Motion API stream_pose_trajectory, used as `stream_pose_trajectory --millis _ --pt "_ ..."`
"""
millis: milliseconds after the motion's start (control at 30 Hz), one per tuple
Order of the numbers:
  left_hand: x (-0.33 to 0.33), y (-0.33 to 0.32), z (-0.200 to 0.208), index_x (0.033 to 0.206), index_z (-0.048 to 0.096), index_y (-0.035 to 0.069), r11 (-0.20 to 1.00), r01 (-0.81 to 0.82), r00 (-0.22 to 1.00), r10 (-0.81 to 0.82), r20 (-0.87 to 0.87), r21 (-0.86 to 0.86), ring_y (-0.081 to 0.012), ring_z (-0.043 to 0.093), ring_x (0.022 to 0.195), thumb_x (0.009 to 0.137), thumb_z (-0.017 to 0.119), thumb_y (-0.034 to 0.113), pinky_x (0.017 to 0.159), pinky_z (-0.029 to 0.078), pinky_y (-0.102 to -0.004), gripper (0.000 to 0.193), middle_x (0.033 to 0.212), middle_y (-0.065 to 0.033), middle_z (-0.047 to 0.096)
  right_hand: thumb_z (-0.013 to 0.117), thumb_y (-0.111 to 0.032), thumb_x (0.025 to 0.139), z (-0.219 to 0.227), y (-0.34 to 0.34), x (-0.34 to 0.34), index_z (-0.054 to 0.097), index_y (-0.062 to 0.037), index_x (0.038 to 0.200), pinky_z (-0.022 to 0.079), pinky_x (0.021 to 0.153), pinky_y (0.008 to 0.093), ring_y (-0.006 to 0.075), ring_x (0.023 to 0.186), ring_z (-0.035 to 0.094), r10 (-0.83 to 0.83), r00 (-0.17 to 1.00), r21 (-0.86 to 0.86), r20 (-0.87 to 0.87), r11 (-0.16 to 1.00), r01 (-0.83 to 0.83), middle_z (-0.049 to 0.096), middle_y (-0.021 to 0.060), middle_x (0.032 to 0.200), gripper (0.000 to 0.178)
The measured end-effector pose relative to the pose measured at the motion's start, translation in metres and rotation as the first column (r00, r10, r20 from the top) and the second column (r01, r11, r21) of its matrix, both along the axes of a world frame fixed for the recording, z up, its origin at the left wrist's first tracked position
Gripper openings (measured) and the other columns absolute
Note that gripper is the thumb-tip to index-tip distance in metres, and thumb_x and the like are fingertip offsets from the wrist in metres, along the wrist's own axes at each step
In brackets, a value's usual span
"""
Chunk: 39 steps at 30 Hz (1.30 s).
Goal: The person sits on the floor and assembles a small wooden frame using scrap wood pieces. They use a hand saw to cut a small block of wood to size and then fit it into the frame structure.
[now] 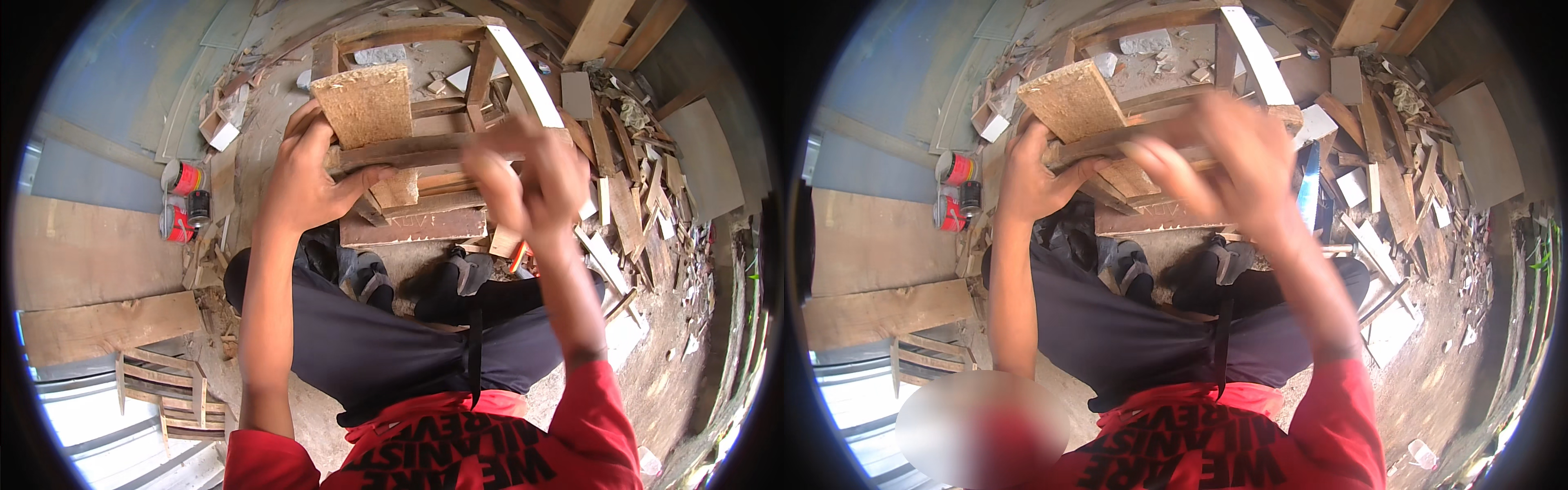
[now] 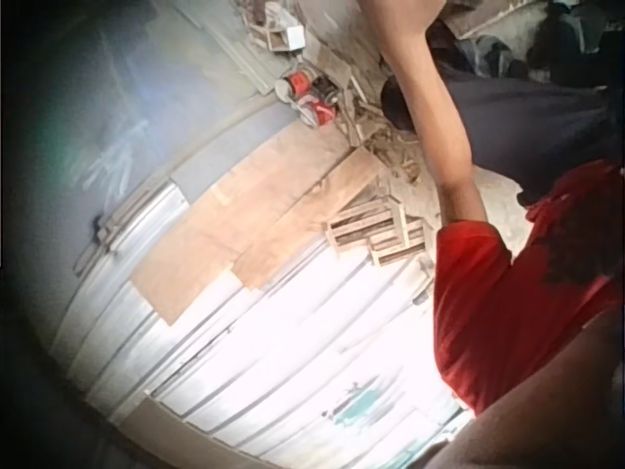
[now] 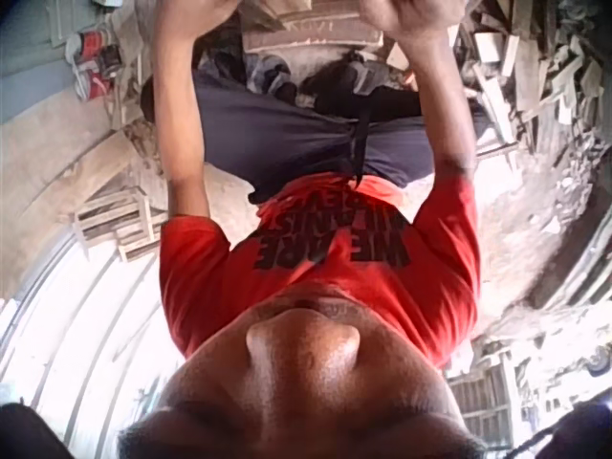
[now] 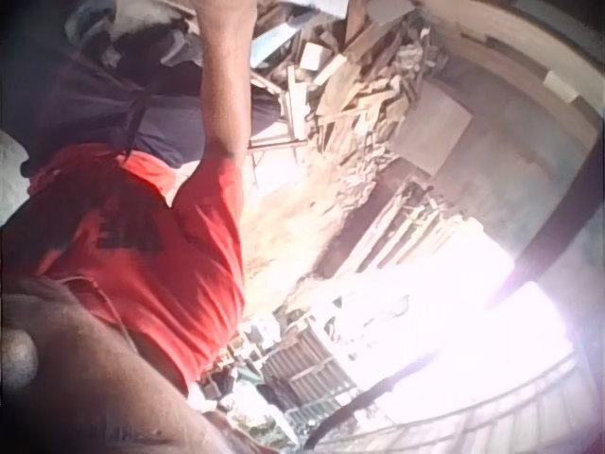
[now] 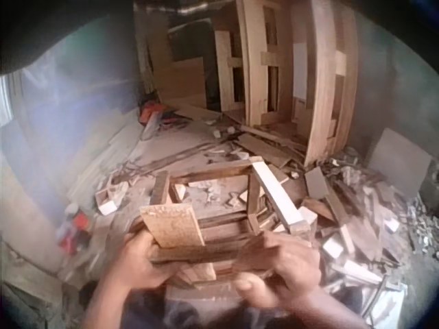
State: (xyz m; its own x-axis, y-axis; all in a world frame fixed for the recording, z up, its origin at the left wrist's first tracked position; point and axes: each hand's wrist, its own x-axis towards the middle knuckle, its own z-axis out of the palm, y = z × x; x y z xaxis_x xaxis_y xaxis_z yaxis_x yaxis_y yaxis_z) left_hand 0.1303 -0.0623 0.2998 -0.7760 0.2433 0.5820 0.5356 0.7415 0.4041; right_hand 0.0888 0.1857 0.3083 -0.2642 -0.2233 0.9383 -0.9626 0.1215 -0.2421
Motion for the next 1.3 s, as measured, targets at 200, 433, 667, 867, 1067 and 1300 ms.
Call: stream_pose_trajectory --millis 200,433,667,867,1067,1300 --pt "-0.001 0.006 -0.015 0.105 0.064 -0.003 0.960 0.019 0.997 -0.039 0.069 0.281 -0.0310 0.066 0.102 0.073 0.087 0.027 0.090 0.050 -0.0387 0.050 0.108 -0.0180 0.069 0.081 -0.011 0.079 -0.149 -0.030 0.065 0.049 0.0051 0.122 0.050 0.086 0.0435 0.0394 0.105 0.058 -0.181 0.819 0.104 0.545 0.983 0.148 0.057 0.0241 0.113 0.056" --pt "-0.002 0.013 -0.011 0.104 0.064 -0.004 0.950 0.071 0.994 -0.091 0.052 0.304 -0.0232 0.070 0.093 0.075 0.085 0.018 0.082 0.053 -0.0342 0.042 0.102 -0.0156 0.071 0.078 -0.021 0.085 -0.174 -0.073 0.047 0.040 0.0031 0.135 0.049 0.092 0.0433 0.0398 0.115 0.057 -0.154 0.765 0.032 0.626 0.985 0.172 0.055 0.0276 0.125 0.067" --pt "0.005 0.010 -0.003 0.104 0.065 -0.004 0.969 0.022 0.996 -0.044 0.083 0.245 -0.0183 0.067 0.081 0.087 0.076 0.024 0.077 0.052 -0.0305 0.035 0.084 -0.0094 0.070 0.068 -0.017 0.094 -0.166 -0.040 0.002 0.058 -0.0005 0.124 0.053 0.081 0.0420 0.0395 0.100 0.067 0.219 0.639 -0.020 0.737 0.953 -0.303 0.067 0.0206 0.107 0.035" --pt "0.004 0.007 0.001 0.112 0.063 -0.003 0.920 -0.109 0.982 0.041 0.185 0.376 -0.0069 0.054 0.081 0.104 0.054 0.031 0.074 0.046 -0.0237 0.036 0.088 -0.0009 0.063 0.066 -0.018 0.095 -0.159 -0.022 -0.010 0.057 -0.0003 0.125 0.055 0.082 0.0391 0.0357 0.096 0.069 0.203 0.633 0.045 0.747 0.935 -0.352 0.068 0.0195 0.105 0.036" --pt "-0.002 0.019 -0.007 0.114 0.062 -0.003 0.851 0.036 0.999 -0.041 -0.002 0.524 -0.0073 0.054 0.084 0.103 0.057 0.027 0.077 0.046 -0.0230 0.033 0.092 -0.0013 0.065 0.070 -0.011 0.092 -0.162 -0.029 -0.004 0.059 -0.0009 0.125 0.052 0.085 0.0349 0.0247 0.100 0.069 0.163 0.637 0.078 0.753 0.940 -0.332 0.069 0.0181 0.108 0.036" --pt "0.001 0.015 -0.007 0.111 0.063 -0.004 0.893 -0.009 1.000 -0.001 0.023 0.450 -0.0062 0.056 0.082 0.101 0.059 0.028 0.075 0.047 -0.0234 0.033 0.093 -0.0035 0.067 0.070 -0.012 0.093 -0.166 -0.033 -0.005 0.060 0.0011 0.120 0.052 0.081 0.0339 0.0246 0.090 0.069 0.125 0.642 0.105 0.756 0.946 -0.307 0.068 0.0189 0.102 0.032"
